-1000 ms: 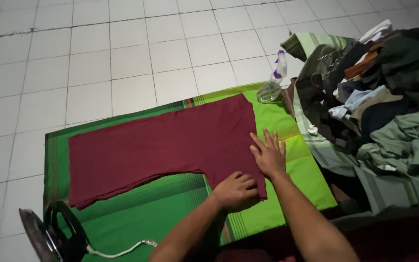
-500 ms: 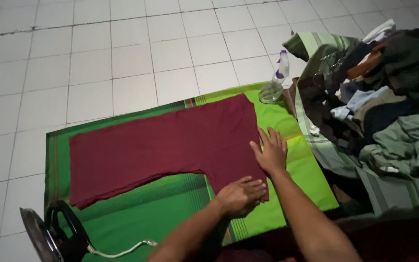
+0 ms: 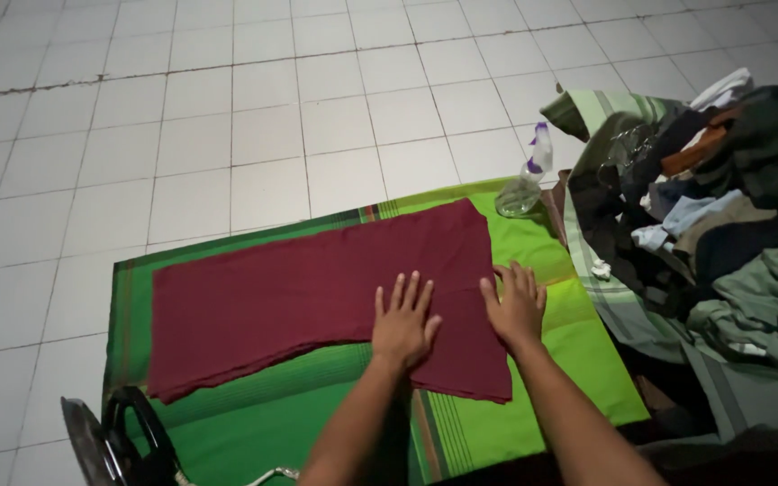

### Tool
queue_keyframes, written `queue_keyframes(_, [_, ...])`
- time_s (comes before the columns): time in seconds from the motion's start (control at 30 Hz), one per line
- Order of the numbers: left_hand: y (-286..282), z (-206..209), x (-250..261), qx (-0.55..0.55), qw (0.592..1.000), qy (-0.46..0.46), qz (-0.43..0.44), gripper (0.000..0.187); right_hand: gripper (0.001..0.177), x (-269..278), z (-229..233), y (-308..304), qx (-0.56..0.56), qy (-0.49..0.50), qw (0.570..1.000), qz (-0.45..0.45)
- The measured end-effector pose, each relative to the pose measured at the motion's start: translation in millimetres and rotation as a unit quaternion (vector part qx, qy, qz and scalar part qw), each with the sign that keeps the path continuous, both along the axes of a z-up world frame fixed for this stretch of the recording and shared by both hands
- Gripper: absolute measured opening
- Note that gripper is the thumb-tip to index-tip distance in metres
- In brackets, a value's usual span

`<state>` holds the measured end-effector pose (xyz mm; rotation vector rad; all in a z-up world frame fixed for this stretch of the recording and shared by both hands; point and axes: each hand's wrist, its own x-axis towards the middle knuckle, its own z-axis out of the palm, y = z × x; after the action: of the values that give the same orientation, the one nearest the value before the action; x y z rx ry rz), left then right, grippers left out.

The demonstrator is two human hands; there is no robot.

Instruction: Iron and fold a maroon t-shirt on a mat.

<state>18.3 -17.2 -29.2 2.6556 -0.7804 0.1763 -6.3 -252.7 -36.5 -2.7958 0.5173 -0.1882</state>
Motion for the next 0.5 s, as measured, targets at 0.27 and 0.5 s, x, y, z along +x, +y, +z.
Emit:
queue_keyframes(0.27, [-0.3,30.3,-4.3,0.083,0.989,0.119,0.005,0.085,0.075,-3.0,26.3,57.2,-0.04,0.046,0.998,0.004])
queue_keyframes(0.5, [4.9,9.5,-10.3,0.047,0.997,0.055,0.01,0.089,0.076,-3.7,14.3,57.8,-0.068,0.065,0.995,0.036])
